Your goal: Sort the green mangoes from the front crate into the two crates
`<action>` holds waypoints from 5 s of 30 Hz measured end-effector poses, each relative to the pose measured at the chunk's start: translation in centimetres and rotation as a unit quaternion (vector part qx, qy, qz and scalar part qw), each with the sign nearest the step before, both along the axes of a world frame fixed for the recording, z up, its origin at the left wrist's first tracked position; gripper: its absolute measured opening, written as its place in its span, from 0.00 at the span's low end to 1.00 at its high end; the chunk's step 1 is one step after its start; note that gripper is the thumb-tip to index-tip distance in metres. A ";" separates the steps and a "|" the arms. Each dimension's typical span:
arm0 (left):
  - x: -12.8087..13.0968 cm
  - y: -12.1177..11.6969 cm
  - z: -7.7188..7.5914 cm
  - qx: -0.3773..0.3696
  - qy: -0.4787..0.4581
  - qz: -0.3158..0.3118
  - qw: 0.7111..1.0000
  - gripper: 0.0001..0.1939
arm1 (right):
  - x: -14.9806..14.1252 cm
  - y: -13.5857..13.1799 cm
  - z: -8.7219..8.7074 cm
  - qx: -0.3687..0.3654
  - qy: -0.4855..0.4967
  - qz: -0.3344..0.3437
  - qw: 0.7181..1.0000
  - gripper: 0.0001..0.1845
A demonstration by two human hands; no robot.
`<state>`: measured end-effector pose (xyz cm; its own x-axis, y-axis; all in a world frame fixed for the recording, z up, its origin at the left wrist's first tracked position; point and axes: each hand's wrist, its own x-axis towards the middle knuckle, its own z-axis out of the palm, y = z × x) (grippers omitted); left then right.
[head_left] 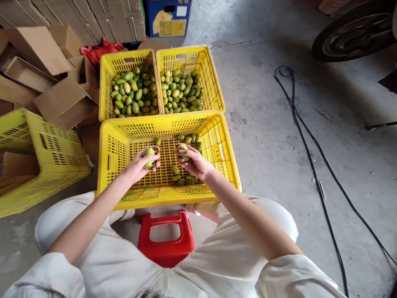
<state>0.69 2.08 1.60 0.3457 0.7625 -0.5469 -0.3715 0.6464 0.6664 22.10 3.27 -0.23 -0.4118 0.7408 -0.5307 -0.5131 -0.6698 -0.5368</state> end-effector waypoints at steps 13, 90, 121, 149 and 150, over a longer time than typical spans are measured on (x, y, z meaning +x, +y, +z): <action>-0.2 0.3 -0.1 0.027 -0.034 0.024 0.999 0.13 | 0.3 0.2 1.0 0.061 -0.010 -0.007 0.998 0.09; -0.1 1.2 -1.9 -0.080 -0.002 0.137 0.987 0.10 | 1.2 2.0 -0.8 -0.079 0.075 -0.109 0.988 0.12; 0.3 0.9 -2.0 -0.169 0.001 0.107 0.980 0.09 | 1.4 1.8 -2.2 -0.106 0.055 -0.028 0.992 0.11; -0.7 1.4 -1.5 -0.079 -0.054 0.096 0.991 0.09 | 1.7 2.0 -1.2 -0.009 0.074 -0.084 0.994 0.14; -0.8 1.4 -1.5 -0.059 -0.054 0.094 0.992 0.10 | 1.7 2.0 -1.3 0.004 0.070 -0.076 0.995 0.15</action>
<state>-0.13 3.52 0.07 0.2652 0.7517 -0.6038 -0.5580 0.6304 0.5397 23.80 5.23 -1.49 -0.3649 0.8038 -0.4698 -0.6781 -0.5753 -0.4575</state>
